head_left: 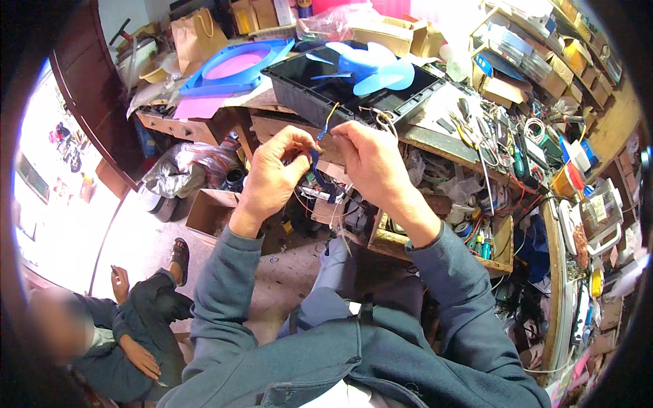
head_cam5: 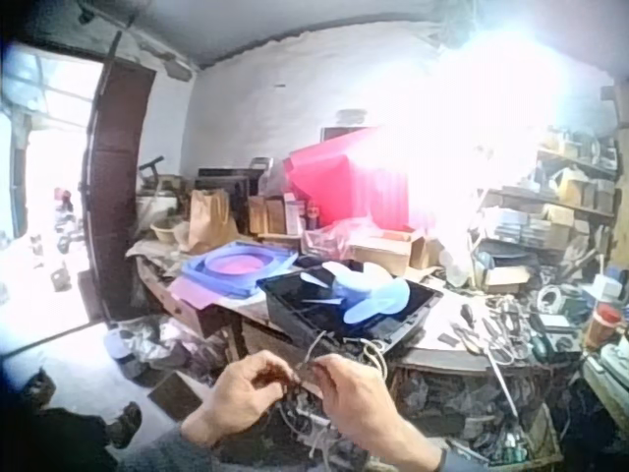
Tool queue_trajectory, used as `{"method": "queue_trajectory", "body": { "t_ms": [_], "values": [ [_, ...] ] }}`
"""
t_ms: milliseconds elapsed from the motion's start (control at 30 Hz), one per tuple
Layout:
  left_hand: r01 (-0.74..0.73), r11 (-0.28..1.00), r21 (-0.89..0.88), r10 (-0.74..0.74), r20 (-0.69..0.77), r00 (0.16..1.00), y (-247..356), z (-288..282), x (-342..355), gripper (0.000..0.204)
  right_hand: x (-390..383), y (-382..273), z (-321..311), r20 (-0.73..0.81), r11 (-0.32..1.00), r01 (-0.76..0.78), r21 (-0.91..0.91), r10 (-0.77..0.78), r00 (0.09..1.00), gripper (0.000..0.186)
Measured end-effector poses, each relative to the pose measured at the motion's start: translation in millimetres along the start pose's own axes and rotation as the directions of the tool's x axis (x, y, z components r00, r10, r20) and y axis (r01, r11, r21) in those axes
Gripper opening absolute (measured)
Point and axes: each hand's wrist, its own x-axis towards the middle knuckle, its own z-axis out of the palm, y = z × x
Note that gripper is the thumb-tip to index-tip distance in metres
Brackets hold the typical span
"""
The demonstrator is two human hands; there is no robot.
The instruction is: The person works on a small electronic device, stripping and twisting wires, then attaching them to a blue fan blade assembly. They use a screwdriver to secure components and handle a small white connector. The task takes place at a cluttered workbench with various tools and parts visible.
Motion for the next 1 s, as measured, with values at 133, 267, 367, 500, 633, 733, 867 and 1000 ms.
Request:
{"method": "queue_trajectory", "body": {
  "t_ms": [133, 267, 367, 500, 633, 733, 867, 1000],
  "values": [
    [-0.113, 0.925, 0.363, 0.145, -0.062, 0.988, 11, 14, -4, 0.021, -11, 3, 15, 0.035, 0.928, -0.277, 0.249, 0.277, 0.960, 0.021],
    [-0.124, 0.859, 0.497, 0.172, -0.052, 0.984, 14, 20, -7, 0.029, -16, 22, 31, 0.161, 0.651, -0.432, 0.624, 0.434, 0.886, 0.021],
    [-0.111, 0.897, 0.429, 0.149, -0.055, 0.987, 20, 20, -8, 0.029, -22, 27, 35, 0.264, 0.447, -0.504, 0.739, 0.496, 0.827, 0.017],
    [0.040, 0.983, 0.179, -0.022, -0.102, 0.995, 13, 13, -5, 0.021, -23, 26, 39, 0.257, 0.441, -0.500, 0.745, 0.503, 0.825, 0.021],
    [0.168, 0.985, -0.046, -0.171, -0.079, 0.982, -11, 9, 7, 0.020, -26, 36, 49, 0.184, 0.562, -0.484, 0.671, 0.505, 0.843, 0.020],
    [0.263, 0.964, -0.047, -0.265, -0.048, 0.963, -6, 11, 10, 0.022, -27, 36, 51, 0.119, 0.658, -0.437, 0.613, 0.470, 0.875, 0.020],
    [0.292, 0.954, -0.070, -0.291, 0.018, 0.957, -7, 12, 12, 0.026, -26, 37, 45, 0.085, 0.750, -0.386, 0.537, 0.406, 0.910, 0.021],
    [0.264, 0.958, -0.114, -0.260, 0.045, 0.965, -11, 11, 12, 0.027, -24, 33, 41, 0.110, 0.717, -0.403, 0.569, 0.419, 0.901, 0.020]
  ]
}}
